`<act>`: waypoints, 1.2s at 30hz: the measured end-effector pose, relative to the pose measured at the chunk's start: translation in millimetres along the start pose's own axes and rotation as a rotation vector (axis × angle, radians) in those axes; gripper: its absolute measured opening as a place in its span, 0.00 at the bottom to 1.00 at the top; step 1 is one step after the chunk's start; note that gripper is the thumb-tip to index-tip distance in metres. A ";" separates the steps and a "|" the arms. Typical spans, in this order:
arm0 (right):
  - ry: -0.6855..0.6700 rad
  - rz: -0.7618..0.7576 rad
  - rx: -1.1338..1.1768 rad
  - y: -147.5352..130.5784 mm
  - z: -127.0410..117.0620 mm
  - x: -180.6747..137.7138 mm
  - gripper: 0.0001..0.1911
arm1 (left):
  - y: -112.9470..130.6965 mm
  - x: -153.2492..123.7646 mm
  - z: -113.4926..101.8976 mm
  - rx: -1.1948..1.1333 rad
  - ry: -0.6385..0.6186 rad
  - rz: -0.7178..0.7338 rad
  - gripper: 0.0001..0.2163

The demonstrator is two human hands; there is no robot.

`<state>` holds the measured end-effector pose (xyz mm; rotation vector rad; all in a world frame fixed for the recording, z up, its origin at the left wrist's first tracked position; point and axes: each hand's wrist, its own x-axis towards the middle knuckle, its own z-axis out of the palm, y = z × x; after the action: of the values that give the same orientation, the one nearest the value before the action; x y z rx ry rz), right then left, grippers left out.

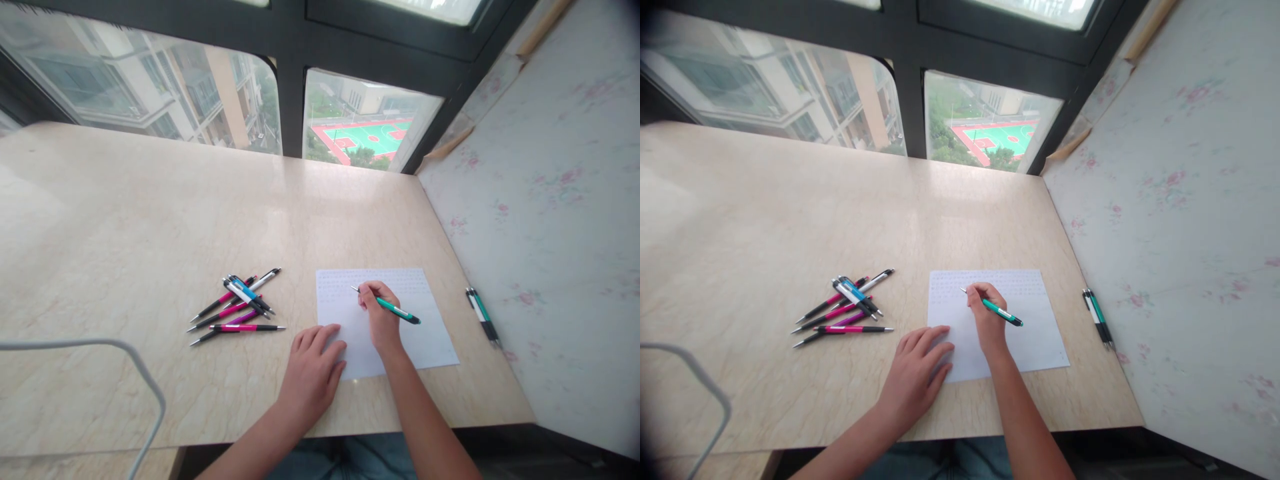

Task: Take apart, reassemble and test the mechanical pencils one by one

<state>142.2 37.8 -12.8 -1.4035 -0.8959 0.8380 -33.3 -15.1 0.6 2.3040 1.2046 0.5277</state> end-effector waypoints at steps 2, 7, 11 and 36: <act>0.017 -0.012 -0.019 -3.3 -10.0 -7.8 0.15 | -0.5 -0.6 0.6 0.021 0.019 0.008 0.10; 0.065 0.164 0.056 0.5 -39.5 -38.6 0.30 | -1.5 -1.4 2.2 0.055 0.050 0.031 0.11; 0.041 0.234 0.008 0.4 -55.8 -57.9 0.25 | -2.8 -1.4 2.6 0.057 0.081 0.056 0.10; -0.170 0.353 0.290 -23.8 -80.1 -85.0 0.27 | -0.4 2.8 1.7 0.095 0.093 0.065 0.10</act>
<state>175.6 -74.0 11.3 -1.2627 -0.6272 1.3157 -31.1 -13.0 -0.7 2.4299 1.2257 0.6191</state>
